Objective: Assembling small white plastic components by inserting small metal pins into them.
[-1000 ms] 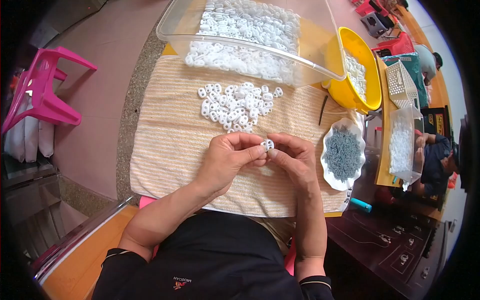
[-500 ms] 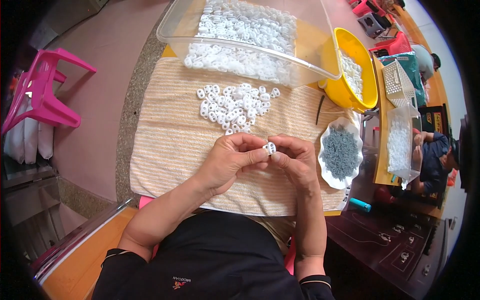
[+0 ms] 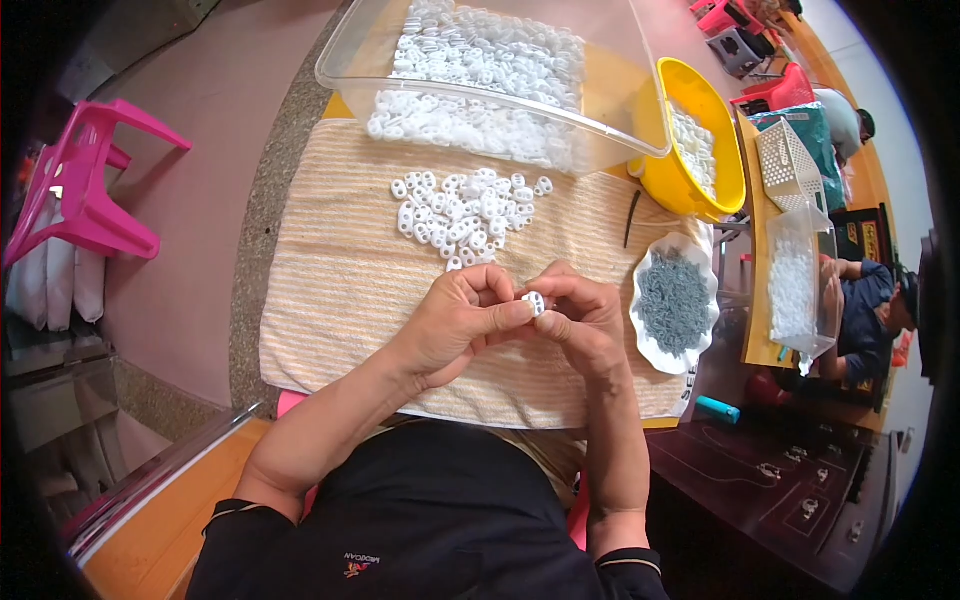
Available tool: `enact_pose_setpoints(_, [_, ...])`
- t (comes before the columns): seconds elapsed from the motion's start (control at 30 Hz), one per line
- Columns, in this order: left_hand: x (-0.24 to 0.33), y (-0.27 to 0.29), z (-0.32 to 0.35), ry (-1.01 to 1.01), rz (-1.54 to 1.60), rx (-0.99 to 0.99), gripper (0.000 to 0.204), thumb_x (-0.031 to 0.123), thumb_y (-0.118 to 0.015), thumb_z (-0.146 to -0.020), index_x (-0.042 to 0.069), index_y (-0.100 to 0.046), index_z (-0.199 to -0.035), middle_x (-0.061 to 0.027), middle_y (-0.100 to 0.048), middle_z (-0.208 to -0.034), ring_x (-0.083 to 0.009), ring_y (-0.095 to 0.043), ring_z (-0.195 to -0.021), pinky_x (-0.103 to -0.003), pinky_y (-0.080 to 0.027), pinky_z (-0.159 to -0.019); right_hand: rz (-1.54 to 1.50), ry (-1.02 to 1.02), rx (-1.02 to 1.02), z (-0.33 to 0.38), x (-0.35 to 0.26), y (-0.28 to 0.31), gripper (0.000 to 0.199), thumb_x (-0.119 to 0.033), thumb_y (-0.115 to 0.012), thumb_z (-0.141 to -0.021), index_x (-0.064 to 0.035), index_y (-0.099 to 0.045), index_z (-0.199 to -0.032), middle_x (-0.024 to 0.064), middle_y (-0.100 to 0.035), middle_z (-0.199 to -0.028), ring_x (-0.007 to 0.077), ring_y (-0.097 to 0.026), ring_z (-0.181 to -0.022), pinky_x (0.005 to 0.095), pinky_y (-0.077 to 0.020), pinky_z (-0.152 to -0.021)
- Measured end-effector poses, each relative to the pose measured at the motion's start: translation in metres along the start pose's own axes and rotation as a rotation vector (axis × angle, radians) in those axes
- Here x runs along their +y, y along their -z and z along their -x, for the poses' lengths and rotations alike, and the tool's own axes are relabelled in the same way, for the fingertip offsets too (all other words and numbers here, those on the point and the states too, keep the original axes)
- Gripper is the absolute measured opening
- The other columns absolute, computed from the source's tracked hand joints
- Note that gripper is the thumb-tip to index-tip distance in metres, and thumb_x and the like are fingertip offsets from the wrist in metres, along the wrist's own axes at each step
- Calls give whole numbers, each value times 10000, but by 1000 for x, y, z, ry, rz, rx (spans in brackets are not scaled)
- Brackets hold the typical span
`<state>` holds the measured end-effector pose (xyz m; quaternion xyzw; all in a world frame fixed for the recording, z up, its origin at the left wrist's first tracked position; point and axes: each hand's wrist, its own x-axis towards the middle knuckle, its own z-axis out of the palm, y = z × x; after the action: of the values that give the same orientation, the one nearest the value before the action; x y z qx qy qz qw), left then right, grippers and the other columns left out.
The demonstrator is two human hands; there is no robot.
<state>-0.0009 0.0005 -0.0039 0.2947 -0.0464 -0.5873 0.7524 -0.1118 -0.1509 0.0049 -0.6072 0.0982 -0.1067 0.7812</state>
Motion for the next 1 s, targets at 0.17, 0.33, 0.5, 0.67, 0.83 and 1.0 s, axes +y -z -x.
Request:
enact_pose_setpoints(0.17, [-1,0,3,-22,-24,-14,108,10,-663,-866,57,-574,-826,-53,-648,-887,-143,-644,-829,-291,-554,-777,42,-34,-37,2,-9,-3,275,-38,-734,-793,26,-674,-1054,77,-602,-947,141,-573,-867,245,-454,-765])
enact_pose_setpoints(0.33, [-2,-3,1,-26,-40,-13,108,36,-679,-862,55,-576,-834,-45,-638,-870,-144,-643,-820,-296,-558,-781,72,-27,-30,3,-11,-4,265,-55,-736,-804,26,-660,-1044,58,-579,-938,117,-544,-861,234,-446,-741])
enact_pose_setpoints(0.5, [-4,-3,1,-15,-52,-25,101,73,-685,-868,43,-589,-867,-51,-636,-883,-147,-645,-837,-300,-561,-801,91,-12,-16,5,-14,0,215,-22,-720,-812,12,-614,-995,49,-547,-986,100,-535,-861,221,-451,-737])
enact_pose_setpoints(0.67, [-7,-7,4,15,3,49,103,101,-665,-890,20,-615,-931,-92,-660,-961,-140,-650,-861,-287,-560,-808,393,-77,188,7,-28,15,168,43,-689,-813,26,-619,-965,44,-617,-914,104,-600,-812,223,-494,-714])
enact_pose_setpoints(0.83, [-13,-5,3,-23,-61,47,104,93,-662,-891,4,-629,-934,-118,-667,-1011,-127,-645,-847,-273,-558,-791,980,208,646,-22,-95,70,194,-81,-657,-886,45,-659,-1033,48,-655,-813,86,-600,-666,212,-486,-617])
enact_pose_setpoints(1.0, [-13,-10,3,-51,-154,88,96,84,-671,-881,-1,-643,-914,-104,-674,-963,-114,-638,-815,-265,-553,-787,1404,477,769,-42,-108,80,244,-51,-671,-860,25,-648,-1090,86,-674,-867,118,-627,-714,232,-510,-635])
